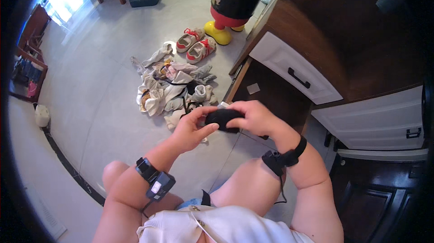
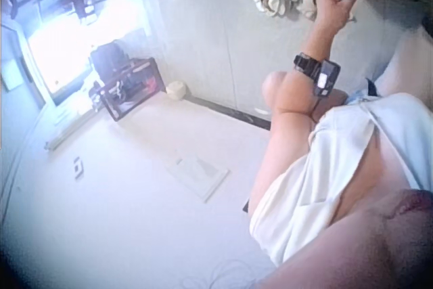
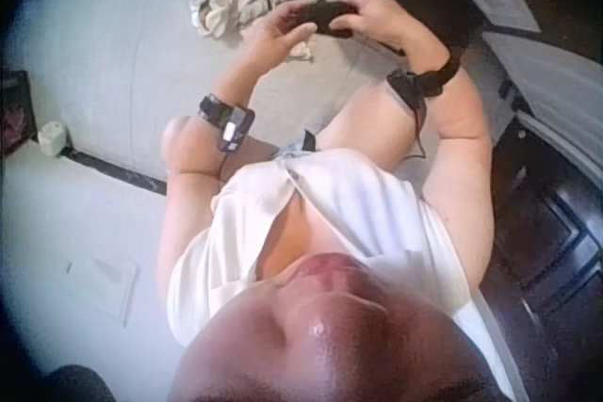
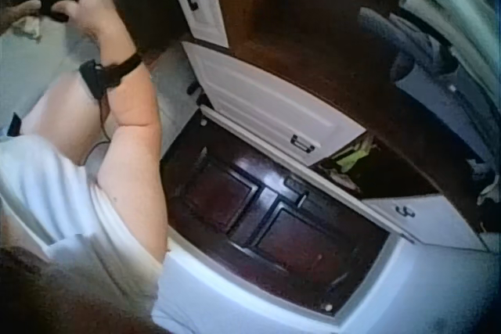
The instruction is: The person empties a drawer of socks onto the floor and then folds the socks into pairs by hand, placing the folded pairs back into the drawer.
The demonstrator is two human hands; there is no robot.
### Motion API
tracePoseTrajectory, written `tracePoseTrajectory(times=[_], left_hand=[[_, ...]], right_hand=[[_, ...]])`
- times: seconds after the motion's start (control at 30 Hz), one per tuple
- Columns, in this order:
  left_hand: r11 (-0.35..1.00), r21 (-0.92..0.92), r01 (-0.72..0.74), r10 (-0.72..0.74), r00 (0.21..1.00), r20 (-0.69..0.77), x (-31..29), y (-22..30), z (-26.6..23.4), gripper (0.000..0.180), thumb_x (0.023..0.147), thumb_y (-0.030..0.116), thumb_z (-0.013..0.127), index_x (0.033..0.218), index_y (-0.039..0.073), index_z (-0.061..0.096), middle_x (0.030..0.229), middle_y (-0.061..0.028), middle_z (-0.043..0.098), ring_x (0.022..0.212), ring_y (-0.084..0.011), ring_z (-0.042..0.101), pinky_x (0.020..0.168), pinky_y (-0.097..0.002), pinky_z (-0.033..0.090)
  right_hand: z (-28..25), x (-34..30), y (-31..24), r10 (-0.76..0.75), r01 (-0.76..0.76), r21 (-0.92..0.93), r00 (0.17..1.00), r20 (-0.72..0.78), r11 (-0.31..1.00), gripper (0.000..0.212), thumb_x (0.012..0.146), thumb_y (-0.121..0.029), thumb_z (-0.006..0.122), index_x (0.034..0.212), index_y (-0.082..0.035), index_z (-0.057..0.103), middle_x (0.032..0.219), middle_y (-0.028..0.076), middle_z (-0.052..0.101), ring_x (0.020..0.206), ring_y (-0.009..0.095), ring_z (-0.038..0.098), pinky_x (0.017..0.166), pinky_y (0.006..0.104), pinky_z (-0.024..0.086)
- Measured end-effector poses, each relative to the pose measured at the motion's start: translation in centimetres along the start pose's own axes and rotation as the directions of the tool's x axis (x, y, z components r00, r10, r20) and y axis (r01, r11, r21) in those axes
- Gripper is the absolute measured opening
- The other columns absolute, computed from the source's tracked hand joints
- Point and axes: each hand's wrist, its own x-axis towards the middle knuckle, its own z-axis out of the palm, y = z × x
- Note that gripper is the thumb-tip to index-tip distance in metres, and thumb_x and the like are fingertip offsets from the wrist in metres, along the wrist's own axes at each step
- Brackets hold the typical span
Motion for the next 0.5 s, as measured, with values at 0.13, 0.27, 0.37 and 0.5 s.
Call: tracePoseTrajectory(times=[0.13, 0.27, 0.37, 0.5], left_hand=[[0.985, 0.168, 0.05, -0.054, 0.998, 0.021, 2.4, -0.5, 2.6, 0.044, 0.085, 0.011, 0.065, 0.125, 0.006, 0.048, 0.118, -0.0076, 0.055, 0.093, -0.0142, 0.059, 0.079, -0.0283, 0.05], [0.953, 0.248, 0.174, -0.187, 0.982, 0.028, 2.6, -2.4, 3.2, 0.041, 0.086, 0.013, 0.063, 0.124, 0.005, 0.048, 0.114, -0.0065, 0.057, 0.093, -0.0131, 0.057, 0.08, -0.0279, 0.048], [0.92, 0.305, 0.246, -0.257, 0.966, -0.002, 2.9, -3.9, 4.6, 0.036, 0.088, 0.012, 0.061, 0.121, 0.005, 0.05, 0.11, -0.0044, 0.059, 0.094, -0.0118, 0.055, 0.081, -0.0272, 0.047], [0.899, 0.257, 0.354, -0.333, 0.935, -0.122, 2.1, -5.6, 4.4, 0.034, 0.087, 0.012, 0.062, 0.118, 0.005, 0.052, 0.107, -0.0045, 0.06, 0.092, -0.0114, 0.056, 0.08, -0.0267, 0.047]], right_hand=[[-3.9, -0.8, 11.4, 0.164, -0.113, 0.141, 0.886, -0.434, 0.984, 0.036, 0.08, -0.016, 0.066, 0.113, -0.003, 0.059, 0.096, 0.015, 0.067, 0.09, 0.025, 0.063, 0.081, 0.0327, 0.047], [-5.2, 1.2, 17.1, 0.154, -0.402, -0.224, 0.717, -0.68, 0.888, 0.036, 0.08, -0.018, 0.064, 0.113, -0.005, 0.059, 0.1, 0.017, 0.064, 0.092, 0.036, 0.059, 0.082, 0.0411, 0.048], [-5.1, 4.3, 21.6, 0.019, -0.381, -0.482, 0.799, -0.601, 0.789, 0.032, 0.08, -0.02, 0.062, 0.109, -0.009, 0.056, 0.101, 0.01, 0.062, 0.102, 0.031, 0.053, 0.08, 0.0431, 0.049], [-4.5, 7.9, 24.1, 0.01, -0.359, -0.545, 0.842, -0.54, 0.758, 0.022, 0.082, -0.021, 0.058, 0.1, -0.008, 0.054, 0.106, 0.01, 0.058, 0.099, 0.032, 0.054, 0.079, 0.0436, 0.049]])
